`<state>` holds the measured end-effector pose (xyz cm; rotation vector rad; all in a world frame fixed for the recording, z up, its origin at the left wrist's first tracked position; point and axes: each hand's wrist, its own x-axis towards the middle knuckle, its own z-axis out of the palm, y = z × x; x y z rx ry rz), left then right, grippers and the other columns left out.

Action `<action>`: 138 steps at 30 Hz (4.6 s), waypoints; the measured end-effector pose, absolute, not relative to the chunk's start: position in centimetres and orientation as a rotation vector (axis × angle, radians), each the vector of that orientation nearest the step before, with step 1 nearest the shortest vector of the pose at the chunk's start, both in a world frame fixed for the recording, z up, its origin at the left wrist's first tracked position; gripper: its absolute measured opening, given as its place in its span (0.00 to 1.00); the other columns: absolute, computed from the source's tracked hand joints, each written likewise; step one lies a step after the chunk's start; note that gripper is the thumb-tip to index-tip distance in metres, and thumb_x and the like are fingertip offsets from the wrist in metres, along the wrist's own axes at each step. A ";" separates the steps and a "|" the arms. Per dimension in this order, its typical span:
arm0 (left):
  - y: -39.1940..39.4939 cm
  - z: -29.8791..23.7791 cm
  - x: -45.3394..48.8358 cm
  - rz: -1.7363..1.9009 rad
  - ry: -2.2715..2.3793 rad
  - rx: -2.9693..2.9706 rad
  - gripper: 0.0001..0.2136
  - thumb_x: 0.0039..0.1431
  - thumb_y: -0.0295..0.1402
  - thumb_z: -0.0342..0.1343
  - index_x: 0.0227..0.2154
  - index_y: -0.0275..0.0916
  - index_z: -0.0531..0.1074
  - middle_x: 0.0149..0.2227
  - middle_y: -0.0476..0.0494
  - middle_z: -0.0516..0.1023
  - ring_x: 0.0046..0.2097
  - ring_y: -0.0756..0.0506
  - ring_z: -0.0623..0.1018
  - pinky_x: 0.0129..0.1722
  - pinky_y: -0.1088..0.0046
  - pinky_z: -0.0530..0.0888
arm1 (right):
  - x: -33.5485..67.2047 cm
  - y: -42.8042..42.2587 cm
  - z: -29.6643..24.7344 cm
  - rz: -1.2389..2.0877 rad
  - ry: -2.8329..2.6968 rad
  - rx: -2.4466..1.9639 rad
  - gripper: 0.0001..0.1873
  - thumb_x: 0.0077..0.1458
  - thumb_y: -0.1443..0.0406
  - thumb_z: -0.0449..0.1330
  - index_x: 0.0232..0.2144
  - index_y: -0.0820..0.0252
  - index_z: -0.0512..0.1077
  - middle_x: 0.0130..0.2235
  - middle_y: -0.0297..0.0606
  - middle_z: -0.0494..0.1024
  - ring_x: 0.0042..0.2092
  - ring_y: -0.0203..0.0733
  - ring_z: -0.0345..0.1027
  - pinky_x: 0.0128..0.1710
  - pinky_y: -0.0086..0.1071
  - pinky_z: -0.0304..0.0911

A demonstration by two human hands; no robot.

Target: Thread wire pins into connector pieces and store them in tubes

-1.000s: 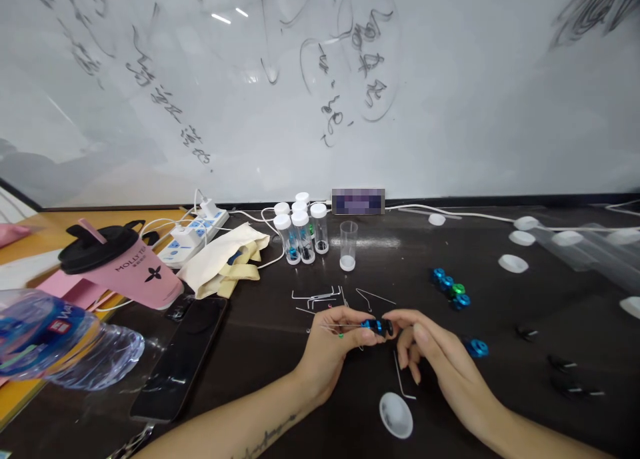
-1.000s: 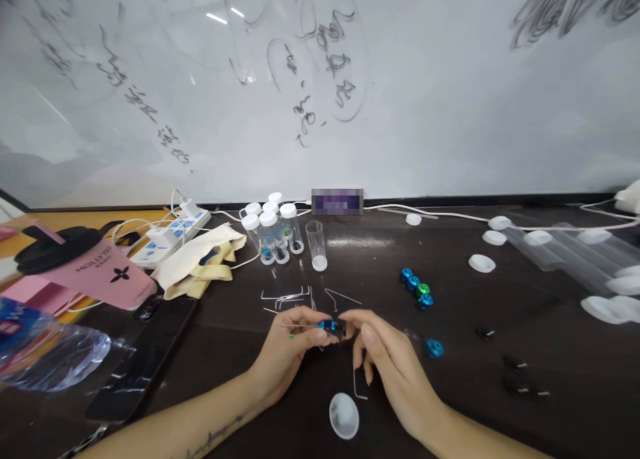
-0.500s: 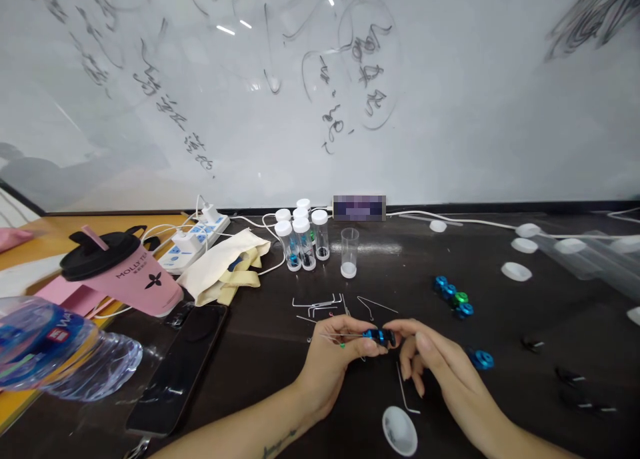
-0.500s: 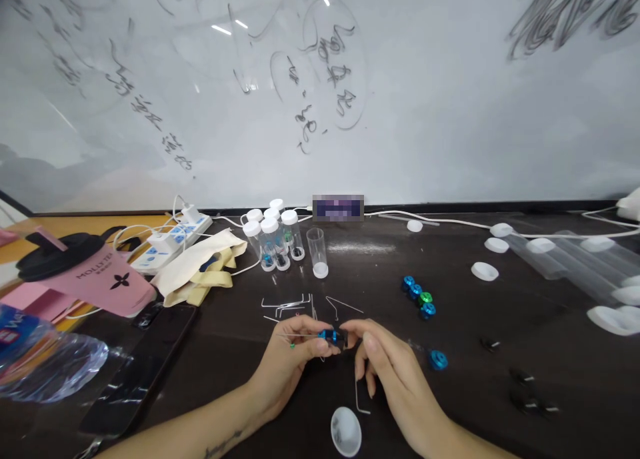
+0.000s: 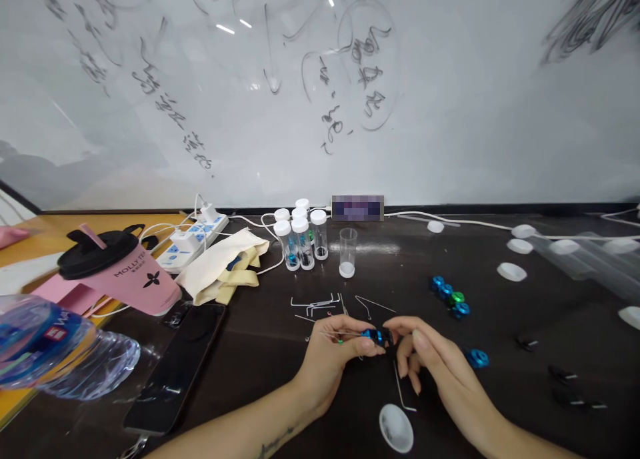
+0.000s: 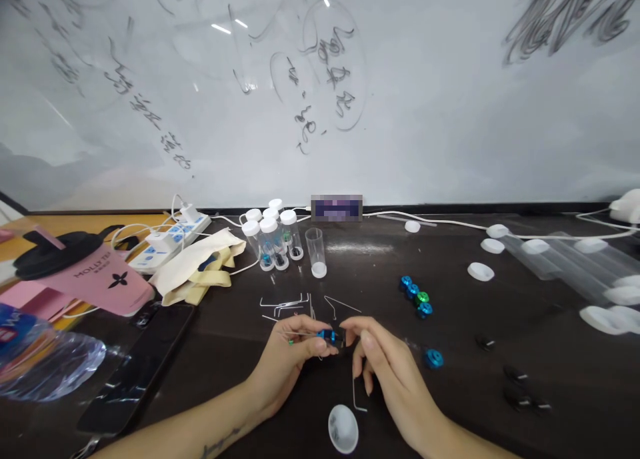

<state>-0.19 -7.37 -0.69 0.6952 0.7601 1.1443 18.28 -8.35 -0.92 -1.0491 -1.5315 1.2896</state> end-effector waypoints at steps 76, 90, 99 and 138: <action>-7.5 -0.7 -0.4 1.148 0.732 0.720 0.09 0.43 0.24 0.69 0.30 0.32 0.79 0.26 0.44 0.83 0.29 0.49 0.80 0.38 0.74 0.74 | 18.0 -8.3 -0.6 1.270 -1.521 -1.016 0.19 0.67 0.54 0.47 0.42 0.61 0.71 0.30 0.37 0.71 0.26 0.36 0.66 0.21 0.29 0.65; -7.6 -0.4 -0.3 1.135 0.765 0.696 0.09 0.41 0.24 0.69 0.29 0.33 0.80 0.26 0.45 0.82 0.29 0.49 0.80 0.39 0.73 0.74 | 18.3 -8.3 -1.1 1.237 -1.610 -1.118 0.18 0.68 0.55 0.46 0.46 0.60 0.68 0.26 0.32 0.70 0.23 0.36 0.64 0.23 0.31 0.61; -7.6 -0.5 -0.3 1.135 0.775 0.703 0.10 0.40 0.26 0.71 0.29 0.33 0.80 0.26 0.44 0.82 0.30 0.48 0.80 0.40 0.70 0.74 | 18.3 -8.3 -1.1 1.238 -1.613 -1.084 0.19 0.68 0.55 0.45 0.47 0.59 0.68 0.26 0.33 0.70 0.24 0.36 0.64 0.23 0.30 0.62; -7.5 -0.6 -0.3 1.137 0.752 0.722 0.09 0.43 0.25 0.69 0.30 0.33 0.79 0.26 0.44 0.83 0.30 0.50 0.80 0.39 0.75 0.74 | 18.2 -8.3 -0.9 1.242 -1.580 -1.060 0.18 0.68 0.55 0.46 0.47 0.59 0.68 0.28 0.33 0.70 0.25 0.35 0.65 0.22 0.28 0.63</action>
